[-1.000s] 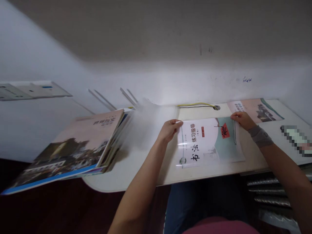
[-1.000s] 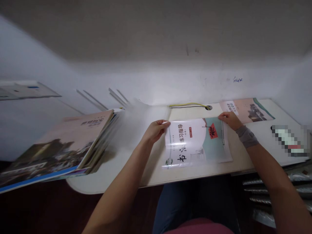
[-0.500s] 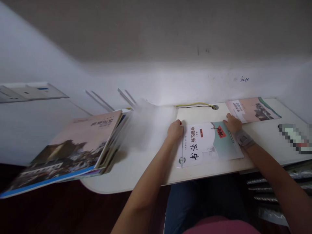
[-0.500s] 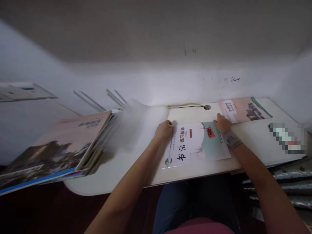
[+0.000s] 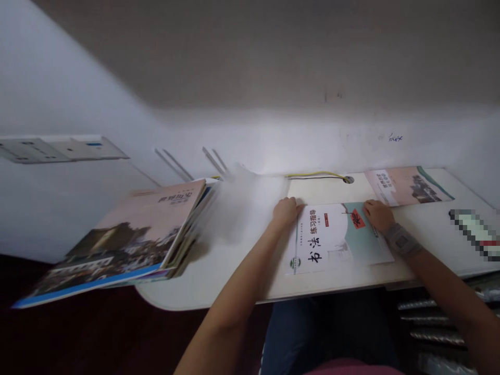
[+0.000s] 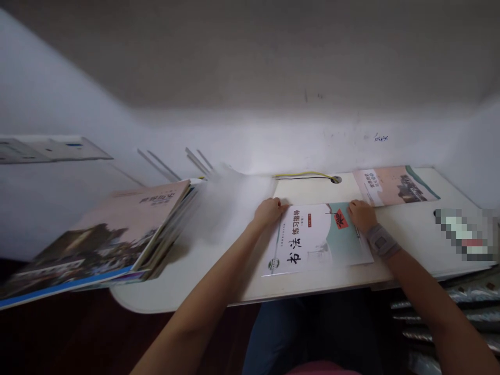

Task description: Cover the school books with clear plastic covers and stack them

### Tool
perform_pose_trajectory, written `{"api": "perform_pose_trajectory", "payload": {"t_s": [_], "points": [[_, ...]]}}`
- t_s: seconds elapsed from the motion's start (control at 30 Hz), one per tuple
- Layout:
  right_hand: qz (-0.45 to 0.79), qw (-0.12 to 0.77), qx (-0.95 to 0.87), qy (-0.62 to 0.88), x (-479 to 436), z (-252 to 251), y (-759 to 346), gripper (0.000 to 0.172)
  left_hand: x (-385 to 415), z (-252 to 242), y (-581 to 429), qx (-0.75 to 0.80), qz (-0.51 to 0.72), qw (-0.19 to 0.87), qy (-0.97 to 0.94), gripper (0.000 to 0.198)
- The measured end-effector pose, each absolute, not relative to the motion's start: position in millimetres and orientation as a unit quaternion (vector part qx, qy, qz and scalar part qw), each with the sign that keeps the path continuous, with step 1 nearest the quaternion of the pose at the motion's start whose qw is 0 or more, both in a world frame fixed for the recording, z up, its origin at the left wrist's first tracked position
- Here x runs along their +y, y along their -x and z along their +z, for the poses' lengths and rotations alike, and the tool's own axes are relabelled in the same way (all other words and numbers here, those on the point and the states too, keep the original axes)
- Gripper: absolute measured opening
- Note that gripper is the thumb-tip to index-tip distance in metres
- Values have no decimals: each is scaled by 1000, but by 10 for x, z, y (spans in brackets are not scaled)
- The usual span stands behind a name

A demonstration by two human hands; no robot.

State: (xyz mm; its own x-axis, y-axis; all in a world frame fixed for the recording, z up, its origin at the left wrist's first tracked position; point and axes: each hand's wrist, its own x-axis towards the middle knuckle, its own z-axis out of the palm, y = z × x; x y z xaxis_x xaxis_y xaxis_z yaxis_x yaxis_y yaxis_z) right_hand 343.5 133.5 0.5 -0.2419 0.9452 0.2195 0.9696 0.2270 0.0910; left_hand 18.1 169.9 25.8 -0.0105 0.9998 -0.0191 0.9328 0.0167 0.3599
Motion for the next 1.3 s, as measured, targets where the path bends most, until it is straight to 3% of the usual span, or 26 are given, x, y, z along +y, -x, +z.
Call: {"api": "perform_pose_trajectory", "payload": {"t_s": [0.23, 0.43, 0.63, 0.8, 1.0, 1.17, 1.3], "points": [[-122, 78, -772, 619, 1307, -109, -3377, 32, 1718, 328, -159, 699, 201, 240, -643, 30], [-110, 100, -771, 619, 1311, -94, -3385, 32, 1259, 437, 19, 639, 265, 441, -572, 42], [-71, 140, -774, 614, 1315, -91, -3376, 29, 498, 298, 101, 547, 254, 622, -499, 29], [-20, 195, -768, 609, 1371, -98, -3441, 28, 318, 160, -58, 540, 398, 580, -463, 23], [13, 277, -720, 636, 1253, -98, -3863, 45, 346, 256, 120, 483, 485, 663, -304, 27], [22, 274, -742, 612, 921, -209, -3881, 30, 622, 412, 162, 467, 486, 681, -284, 24], [26, 251, -785, 565, 830, -271, -3598, 24, 1110, 535, -399, 427, 477, 705, -306, 20]]}}
